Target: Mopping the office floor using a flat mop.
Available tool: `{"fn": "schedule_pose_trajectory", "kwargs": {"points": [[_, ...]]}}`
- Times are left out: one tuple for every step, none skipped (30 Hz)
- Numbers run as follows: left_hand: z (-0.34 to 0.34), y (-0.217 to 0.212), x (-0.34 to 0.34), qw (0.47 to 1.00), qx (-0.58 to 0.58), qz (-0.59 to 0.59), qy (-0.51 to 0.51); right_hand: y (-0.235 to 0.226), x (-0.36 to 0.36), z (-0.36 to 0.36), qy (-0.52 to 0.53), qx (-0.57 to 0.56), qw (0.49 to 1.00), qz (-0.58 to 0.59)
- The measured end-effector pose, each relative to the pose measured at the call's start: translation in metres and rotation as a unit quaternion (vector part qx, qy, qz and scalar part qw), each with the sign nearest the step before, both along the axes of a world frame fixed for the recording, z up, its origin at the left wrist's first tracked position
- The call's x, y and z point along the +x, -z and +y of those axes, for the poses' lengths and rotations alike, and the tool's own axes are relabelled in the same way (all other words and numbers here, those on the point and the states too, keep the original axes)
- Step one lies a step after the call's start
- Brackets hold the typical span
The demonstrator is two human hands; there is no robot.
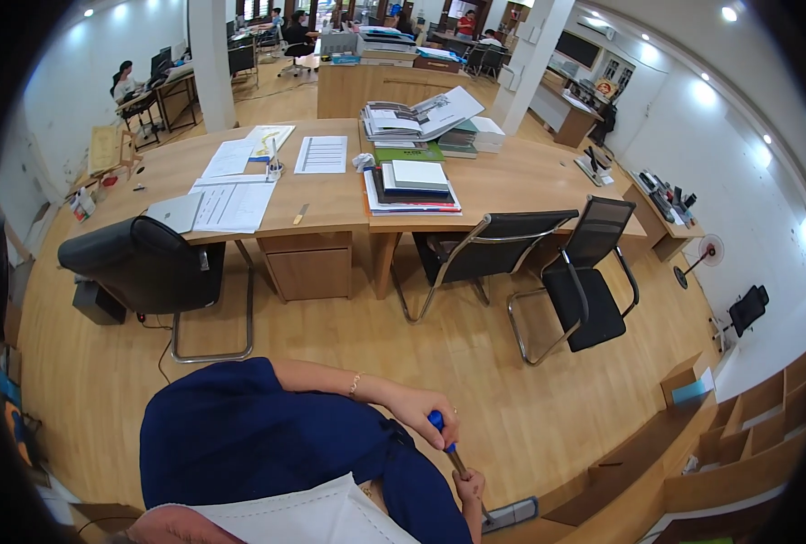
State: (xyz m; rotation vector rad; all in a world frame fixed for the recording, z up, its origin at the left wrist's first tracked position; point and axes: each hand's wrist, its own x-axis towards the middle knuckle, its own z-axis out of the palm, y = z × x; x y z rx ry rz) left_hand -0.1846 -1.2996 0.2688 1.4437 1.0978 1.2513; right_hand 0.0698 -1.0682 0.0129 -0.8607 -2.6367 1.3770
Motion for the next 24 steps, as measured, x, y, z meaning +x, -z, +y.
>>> {"fn": "schedule_pose_trajectory", "kwargs": {"points": [[-0.005, -0.005, -0.003, 1.0, 0.003, 0.0, -0.003, 0.002, -0.005, 0.0, -0.008, -0.003, 1.0, -0.022], [-0.009, -0.01, -0.006, 1.0, 0.007, -0.008, -0.016, 0.005, -0.014, 0.002, -0.014, -0.007, 0.999, -0.042], [-0.015, -0.015, -0.011, 0.999, 0.01, -0.017, -0.029, 0.006, -0.025, 0.008, 0.001, -0.088, 0.991, -0.101], [-0.026, -0.021, -0.016, 0.999, 0.008, -0.015, -0.037, 0.003, -0.038, 0.004, -0.007, -0.089, 0.991, -0.1], [-0.039, -0.027, -0.02, 0.998, 0.016, -0.015, -0.066, -0.008, -0.055, -0.009, -0.046, -0.048, 0.995, -0.07], [-0.042, -0.034, -0.026, 0.997, 0.026, -0.013, -0.071, -0.02, -0.066, -0.018, -0.063, -0.007, 0.997, -0.036], [-0.058, -0.042, -0.031, 0.997, 0.024, -0.014, -0.078, -0.033, -0.086, -0.026, -0.108, 0.006, 0.994, -0.014], [-0.074, -0.05, -0.035, 0.994, 0.021, 0.005, -0.109, -0.046, -0.105, -0.033, -0.15, 0.019, 0.989, 0.009], [-0.089, -0.059, -0.036, 0.99, 0.018, 0.026, -0.141, -0.054, -0.124, -0.042, -0.178, 0.029, 0.984, 0.012], [-0.104, -0.066, -0.034, 0.989, 0.015, 0.025, -0.144, -0.058, -0.142, -0.052, -0.206, 0.039, 0.978, 0.015], [-0.116, -0.074, -0.032, 0.985, 0.023, 0.034, -0.169, -0.055, -0.156, -0.059, -0.222, 0.051, 0.972, 0.049], [-0.128, -0.081, -0.029, 0.98, 0.032, 0.043, -0.194, -0.051, -0.17, -0.067, -0.238, 0.063, 0.966, 0.083], [-0.14, -0.086, -0.024, 0.979, 0.029, 0.044, -0.196, -0.048, -0.185, -0.076, -0.262, 0.077, 0.958, 0.092], [-0.153, -0.089, -0.023, 0.97, 0.046, 0.07, -0.23, -0.051, -0.198, -0.086, -0.281, 0.095, 0.95, 0.097], [-0.167, -0.092, -0.02, 0.957, 0.064, 0.096, -0.264, -0.053, -0.21, -0.097, -0.279, 0.095, 0.951, 0.095], [-0.179, -0.098, -0.015, 0.957, 0.062, 0.095, -0.267, -0.059, -0.223, -0.111, -0.315, 0.092, 0.939, 0.102], [-0.19, -0.106, -0.011, 0.951, 0.054, 0.107, -0.283, -0.065, -0.237, -0.124, -0.348, 0.09, 0.927, 0.11], [-0.201, -0.113, -0.008, 0.946, 0.048, 0.119, -0.299, -0.07, -0.248, -0.139, -0.35, 0.089, 0.926, 0.11], [-0.211, -0.12, -0.005, 0.938, 0.055, 0.129, -0.316, -0.074, -0.258, -0.153, -0.375, 0.075, 0.917, 0.112], [-0.221, -0.127, -0.001, 0.937, 0.054, 0.129, -0.319, -0.079, -0.269, -0.168, -0.401, 0.061, 0.907, 0.114], [-0.23, -0.135, 0.003, 0.926, 0.064, 0.134, -0.347, -0.084, -0.279, -0.184, -0.404, 0.062, 0.906, 0.114], [-0.238, -0.141, 0.005, 0.915, 0.073, 0.139, -0.371, -0.092, -0.286, -0.201, -0.426, 0.044, 0.894, 0.129], [-0.247, -0.144, 0.007, 0.905, 0.077, 0.151, -0.391, -0.098, -0.293, -0.217, -0.45, 0.027, 0.881, 0.144], [-0.254, -0.149, 0.009, 0.904, 0.077, 0.151, -0.391, -0.104, -0.298, -0.232, -0.451, 0.027, 0.88, 0.144]]}}
